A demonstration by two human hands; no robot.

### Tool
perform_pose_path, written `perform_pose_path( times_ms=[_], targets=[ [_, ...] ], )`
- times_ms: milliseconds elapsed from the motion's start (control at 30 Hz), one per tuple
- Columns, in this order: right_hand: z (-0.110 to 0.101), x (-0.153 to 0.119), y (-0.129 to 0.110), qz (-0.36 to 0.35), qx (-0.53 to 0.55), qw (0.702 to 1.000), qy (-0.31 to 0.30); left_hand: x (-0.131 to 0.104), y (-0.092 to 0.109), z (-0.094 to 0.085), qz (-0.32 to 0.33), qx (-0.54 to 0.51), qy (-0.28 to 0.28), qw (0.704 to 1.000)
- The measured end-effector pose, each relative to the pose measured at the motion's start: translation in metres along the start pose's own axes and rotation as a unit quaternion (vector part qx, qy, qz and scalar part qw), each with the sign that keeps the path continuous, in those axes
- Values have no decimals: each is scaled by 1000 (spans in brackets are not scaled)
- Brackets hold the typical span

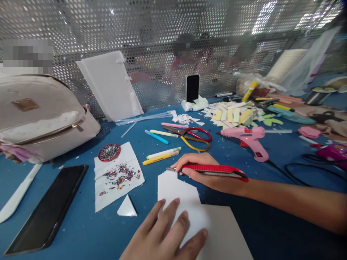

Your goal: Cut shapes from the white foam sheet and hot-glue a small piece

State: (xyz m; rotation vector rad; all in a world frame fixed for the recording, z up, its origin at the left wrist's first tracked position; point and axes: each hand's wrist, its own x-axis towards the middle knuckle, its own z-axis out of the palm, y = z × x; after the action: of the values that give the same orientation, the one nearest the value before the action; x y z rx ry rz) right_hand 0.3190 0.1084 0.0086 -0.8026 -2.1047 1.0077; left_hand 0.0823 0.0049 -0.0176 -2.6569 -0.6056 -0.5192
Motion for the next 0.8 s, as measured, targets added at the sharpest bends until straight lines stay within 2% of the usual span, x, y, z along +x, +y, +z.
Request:
perform_pose_path(
  times_ms=[100, 233, 367, 567, 667, 800],
  targets=[
    [-2, 1, -3, -7, -32, 999, -9, 7, 5, 4, -30, -24, 9, 999],
    [-5, 3, -5, -27, -52, 998, -9, 8, 9, 13, -46, -46, -17, 998],
    [-10, 6, -6, -60, -70, 995, -36, 3, 8, 20, -37, -63, -44, 996],
    [-13, 7, 2, -122, -53, 990, -53, 2, 9, 19, -30, -45, -41, 998],
    [-14, 5, 2, -123, -59, 989, -53, 4, 10, 18, -25, -43, -32, 998],
    [-18, 3, -1, -122, -66, 989, -53, 6, 12, 16, -55, -44, -31, 997]
  ],
)
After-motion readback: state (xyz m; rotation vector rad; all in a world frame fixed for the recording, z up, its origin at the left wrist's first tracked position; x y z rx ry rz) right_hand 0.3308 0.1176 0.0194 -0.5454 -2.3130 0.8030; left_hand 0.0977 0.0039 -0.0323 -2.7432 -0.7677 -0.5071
